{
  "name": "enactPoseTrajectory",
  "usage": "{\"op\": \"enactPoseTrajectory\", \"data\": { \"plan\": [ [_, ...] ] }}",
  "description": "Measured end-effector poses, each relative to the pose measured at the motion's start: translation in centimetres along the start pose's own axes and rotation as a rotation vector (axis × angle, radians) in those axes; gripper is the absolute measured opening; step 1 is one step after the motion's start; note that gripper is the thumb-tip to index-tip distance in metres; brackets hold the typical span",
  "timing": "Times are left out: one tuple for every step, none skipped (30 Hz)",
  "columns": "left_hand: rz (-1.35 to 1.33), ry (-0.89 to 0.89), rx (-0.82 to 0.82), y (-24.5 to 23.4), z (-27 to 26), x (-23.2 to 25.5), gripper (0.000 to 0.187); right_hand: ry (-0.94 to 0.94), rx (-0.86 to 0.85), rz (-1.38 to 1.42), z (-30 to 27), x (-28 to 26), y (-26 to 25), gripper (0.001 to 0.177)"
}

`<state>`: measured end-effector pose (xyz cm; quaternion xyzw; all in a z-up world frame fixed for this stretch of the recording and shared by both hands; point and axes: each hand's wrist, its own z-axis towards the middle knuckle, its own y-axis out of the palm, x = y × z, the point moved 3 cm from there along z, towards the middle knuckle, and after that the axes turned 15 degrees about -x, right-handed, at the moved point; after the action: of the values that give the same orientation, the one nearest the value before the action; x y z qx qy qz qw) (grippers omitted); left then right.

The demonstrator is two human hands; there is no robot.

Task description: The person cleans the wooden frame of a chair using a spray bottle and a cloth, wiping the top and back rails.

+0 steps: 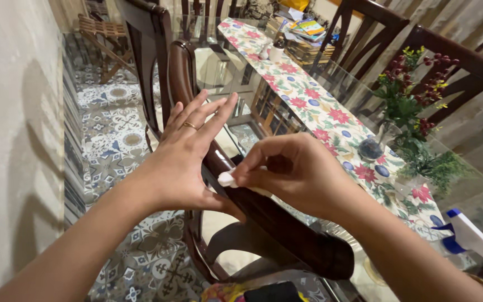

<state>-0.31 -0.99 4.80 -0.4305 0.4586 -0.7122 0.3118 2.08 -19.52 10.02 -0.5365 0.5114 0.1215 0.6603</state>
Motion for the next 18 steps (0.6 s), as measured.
{"op": "enactPoseTrajectory", "data": {
  "plan": [
    [-0.024, 0.033, 0.022, 0.0, -0.2, 0.2, 0.163, 0.049, -0.017, -0.098, -0.7, 0.1, -0.3, 0.004],
    [-0.051, 0.074, 0.039, -0.1, -0.1, 0.4, 0.166, 0.106, -0.028, -0.192, -1.5, 0.3, -0.6, 0.004],
    [-0.05, 0.091, 0.035, -0.2, 0.1, 0.5, 0.166, 0.113, -0.012, -0.191, -2.4, 0.4, -1.2, 0.004],
    [-0.051, 0.011, -0.02, -0.2, 0.1, 0.3, 0.166, 0.051, -0.103, -0.227, -3.5, 0.3, -1.6, 0.004],
    [-0.052, -0.069, -0.072, -0.2, 0.1, 0.2, 0.167, -0.011, -0.194, -0.263, -4.5, 0.2, -1.8, 0.004],
    [-0.053, -0.062, -0.077, -0.3, 0.2, 0.4, 0.167, -0.006, -0.188, -0.26, -5.5, 0.2, -2.2, 0.004],
    [-0.038, -0.069, -0.083, -0.4, 0.3, 0.4, 0.166, 0.049, -0.205, -0.152, -6.6, 0.4, -2.4, 0.006],
    [-0.025, -0.08, -0.085, -0.4, 0.3, 0.5, 0.166, 0.102, -0.225, -0.046, -7.2, 0.6, -2.4, 0.01],
    [-0.028, -0.076, -0.087, -0.4, 0.3, 0.6, 0.166, 0.106, -0.223, -0.045, -7.2, 0.7, -2.4, 0.01],
    [-0.025, -0.09, -0.095, -0.5, 0.3, 0.6, 0.165, 0.033, -0.235, -0.034, -7.1, 0.5, -2.3, 0.008],
    [-0.021, -0.103, -0.103, -0.4, 0.3, 0.5, 0.164, -0.04, -0.247, -0.022, -7.0, 0.2, -2.1, 0.007],
    [-0.025, -0.108, -0.105, -0.4, 0.3, 0.5, 0.164, -0.038, -0.253, -0.019, -6.6, 0.2, -1.9, 0.007],
    [-0.018, -0.099, -0.099, -0.4, 0.3, 0.5, 0.164, -0.034, -0.195, -0.132, -5.7, 0.3, -1.5, 0.005],
    [-0.008, -0.09, -0.089, -0.4, 0.3, 0.5, 0.165, -0.033, -0.136, -0.246, -4.7, 0.3, -1.2, 0.003],
    [-0.009, -0.095, -0.089, -0.2, 0.1, 0.4, 0.165, -0.035, -0.141, -0.245, -3.5, 0.4, -0.8, 0.003],
    [-0.024, -0.042, -0.044, -0.2, 0.1, 0.5, 0.167, 0.003, -0.11, -0.153, -2.0, 0.6, -0.7, 0.004],
    [-0.04, 0.011, 0.002, -0.2, 0.0, 0.6, 0.169, 0.04, -0.079, -0.061, -1.1, 0.9, -0.6, 0.004],
    [-0.036, 0.008, 0.009, -0.3, 0.1, 0.5, 0.169, 0.035, -0.081, -0.067, -0.5, 0.9, -0.5, 0.004]
  ]
}}
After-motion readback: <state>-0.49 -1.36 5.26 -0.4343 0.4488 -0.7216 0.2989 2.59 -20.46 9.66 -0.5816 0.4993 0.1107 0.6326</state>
